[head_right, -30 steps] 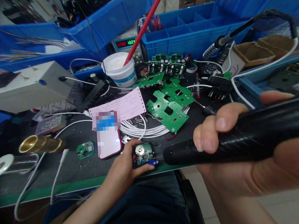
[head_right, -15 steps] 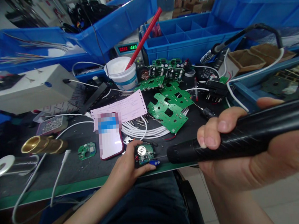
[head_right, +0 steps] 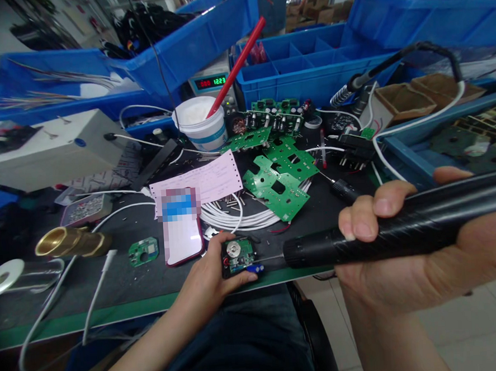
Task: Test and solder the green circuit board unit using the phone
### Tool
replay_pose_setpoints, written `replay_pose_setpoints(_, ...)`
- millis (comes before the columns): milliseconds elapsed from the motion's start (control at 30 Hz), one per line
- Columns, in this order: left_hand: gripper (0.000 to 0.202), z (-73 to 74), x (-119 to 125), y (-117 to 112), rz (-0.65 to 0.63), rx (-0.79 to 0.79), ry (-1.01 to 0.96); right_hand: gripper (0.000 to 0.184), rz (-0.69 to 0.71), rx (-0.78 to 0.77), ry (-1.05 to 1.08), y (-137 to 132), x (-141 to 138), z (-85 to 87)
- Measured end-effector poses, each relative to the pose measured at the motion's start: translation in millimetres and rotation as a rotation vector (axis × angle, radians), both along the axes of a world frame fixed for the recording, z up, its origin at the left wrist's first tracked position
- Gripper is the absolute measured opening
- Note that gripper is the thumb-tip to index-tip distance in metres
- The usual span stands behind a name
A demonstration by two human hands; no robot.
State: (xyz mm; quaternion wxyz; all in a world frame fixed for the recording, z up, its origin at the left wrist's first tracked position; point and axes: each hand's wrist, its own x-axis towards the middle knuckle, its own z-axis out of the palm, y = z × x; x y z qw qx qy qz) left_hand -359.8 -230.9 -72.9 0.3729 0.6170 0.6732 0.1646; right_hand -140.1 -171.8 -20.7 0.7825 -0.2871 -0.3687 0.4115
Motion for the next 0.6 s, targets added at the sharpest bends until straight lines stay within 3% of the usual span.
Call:
replay_pose_setpoints(100, 0.064, -0.8, -1.0, -0.3, 0.008, 0.0, -0.004, 0.064, -0.15, -0.096, 0.156, 0.5, -0.5, 5.8)
replay_pose_setpoints(167, 0.064, -1.6, -2.1, -0.4, 0.011, -0.016, -0.007, 0.076, -0.314, -0.154, 0.224, 1.5, 3.1, 4.8)
replay_pose_setpoints(300, 0.061, -3.2, -4.4, 0.3, 0.032, -0.033, -0.038, 0.045, -0.538, -0.077, 0.125, 3.9, 29.4, -17.0)
replay_pose_setpoints(367, 0.06, -3.9, -5.6, 1.2, 0.053, -0.037, -0.065, 0.033, -0.67, -0.066, 0.176, 3.3, 47.3, -30.8)
replay_pose_setpoints(500, 0.061, -6.3, -8.5, 2.8, 0.122, -0.036, -0.156, 0.026, -0.856, -0.061, 0.369, -1.3, 69.8, -51.0)
replay_pose_setpoints(600, 0.06, -8.2, -9.7, 1.5, 0.178, -0.004, -0.255, 0.029, -0.895, -0.042, 0.387, -4.2, 68.5, -57.5)
